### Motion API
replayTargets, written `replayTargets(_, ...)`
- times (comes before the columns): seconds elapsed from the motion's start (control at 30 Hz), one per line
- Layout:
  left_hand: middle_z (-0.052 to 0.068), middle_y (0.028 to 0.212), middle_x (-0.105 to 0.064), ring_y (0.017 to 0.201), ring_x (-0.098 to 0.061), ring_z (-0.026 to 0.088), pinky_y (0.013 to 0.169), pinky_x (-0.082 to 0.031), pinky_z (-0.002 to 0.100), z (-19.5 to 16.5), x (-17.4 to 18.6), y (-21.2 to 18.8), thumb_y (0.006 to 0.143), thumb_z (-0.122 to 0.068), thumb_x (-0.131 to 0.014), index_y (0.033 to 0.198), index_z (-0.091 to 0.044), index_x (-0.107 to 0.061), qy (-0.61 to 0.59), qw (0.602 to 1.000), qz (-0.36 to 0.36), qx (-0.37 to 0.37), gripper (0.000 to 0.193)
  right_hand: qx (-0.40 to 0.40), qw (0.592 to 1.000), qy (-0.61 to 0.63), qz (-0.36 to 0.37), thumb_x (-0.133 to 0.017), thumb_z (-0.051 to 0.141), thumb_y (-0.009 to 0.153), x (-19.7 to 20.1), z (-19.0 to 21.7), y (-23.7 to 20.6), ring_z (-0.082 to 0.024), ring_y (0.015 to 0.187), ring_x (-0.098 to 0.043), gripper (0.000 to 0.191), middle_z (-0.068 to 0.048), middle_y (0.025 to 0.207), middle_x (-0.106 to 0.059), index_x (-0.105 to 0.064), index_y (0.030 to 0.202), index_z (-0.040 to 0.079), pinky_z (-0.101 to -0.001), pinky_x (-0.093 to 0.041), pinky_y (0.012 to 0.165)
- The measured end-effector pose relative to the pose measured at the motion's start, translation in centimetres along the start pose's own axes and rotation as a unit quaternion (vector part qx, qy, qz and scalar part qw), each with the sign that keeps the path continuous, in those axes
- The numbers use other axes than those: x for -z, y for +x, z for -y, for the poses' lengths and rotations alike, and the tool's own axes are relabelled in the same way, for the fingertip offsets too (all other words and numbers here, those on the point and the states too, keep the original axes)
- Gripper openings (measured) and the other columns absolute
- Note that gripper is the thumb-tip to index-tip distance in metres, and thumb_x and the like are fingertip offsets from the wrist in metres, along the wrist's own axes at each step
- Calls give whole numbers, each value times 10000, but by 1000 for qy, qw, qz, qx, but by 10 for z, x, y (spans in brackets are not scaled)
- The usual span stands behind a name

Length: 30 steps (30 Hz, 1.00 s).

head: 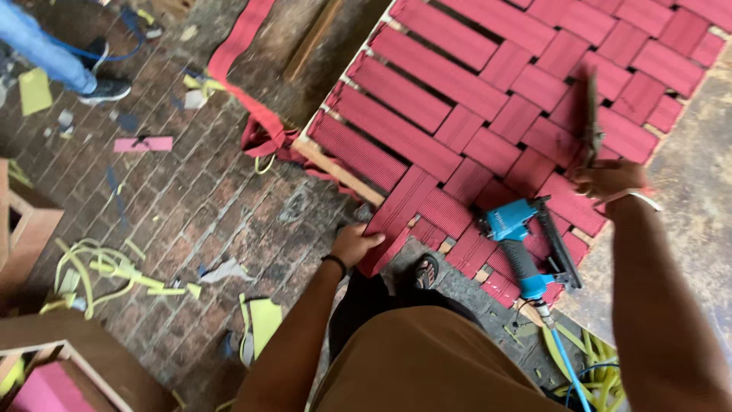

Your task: The person weaves red straps into a wooden frame to create a woven seat base. They use a pneumatic staple gun to secure the straps at intervals, then cut excess strap with scissors. The process repeats as they add more straps to complete the weave.

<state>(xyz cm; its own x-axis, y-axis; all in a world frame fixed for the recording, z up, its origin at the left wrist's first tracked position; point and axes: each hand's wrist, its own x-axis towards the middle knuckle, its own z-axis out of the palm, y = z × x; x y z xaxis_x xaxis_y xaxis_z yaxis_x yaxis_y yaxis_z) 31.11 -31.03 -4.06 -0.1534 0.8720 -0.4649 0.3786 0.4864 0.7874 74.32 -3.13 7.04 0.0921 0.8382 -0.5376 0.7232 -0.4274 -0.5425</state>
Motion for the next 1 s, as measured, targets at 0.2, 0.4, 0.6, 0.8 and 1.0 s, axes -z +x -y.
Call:
replayTargets(0.2,177,987,-762,935,-723,339,824,-540,450,2,-6,2,838,-378,-775,1056,-63,-759,71,997,-24,8,384,-35,983,147,101,-798,415,950,-5,-35,-16,-156,672,-530,443,-57,840,-621,-710,998,-16,-322,-423,550)
replayTargets(0.4,190,1016,-745,966,-712,363,833,-545,456,8,-8,8,823,-359,-793,1065,-52,-748,50,997,-37,-35,393,40,966,78,244,-755,444,814,-61,-85,-120,-162,669,-555,516,-59,814,-652,-726,1139,45,-344,-487,574)
replayTargets(0.6,182,998,-754,971,-718,361,851,-549,453,12,-11,8,819,-356,-802,1039,-54,-754,62,996,-45,-42,377,54,889,-238,386,-699,575,832,-89,-84,-175,-146,707,-670,552,-56,861,-728,-746,1087,88,-333,-551,629)
replayTargets(0.8,175,1057,-740,1013,-696,360,879,-531,464,10,-13,4,823,-396,-783,1083,-76,-743,73,995,-50,-38,414,-23,917,-126,378,-703,559,832,-136,-58,-172,-148,596,-512,594,-74,784,-667,-738,1191,86,-337,-474,520)
replayTargets(1.0,174,1103,-746,1050,-692,364,889,-532,478,10,-15,2,856,-452,-735,1124,-82,-744,60,998,-25,-16,457,49,897,-218,382,-729,581,804,-164,-10,-153,-120,526,-494,611,-42,713,-649,-734,1173,95,-325,-460,497)
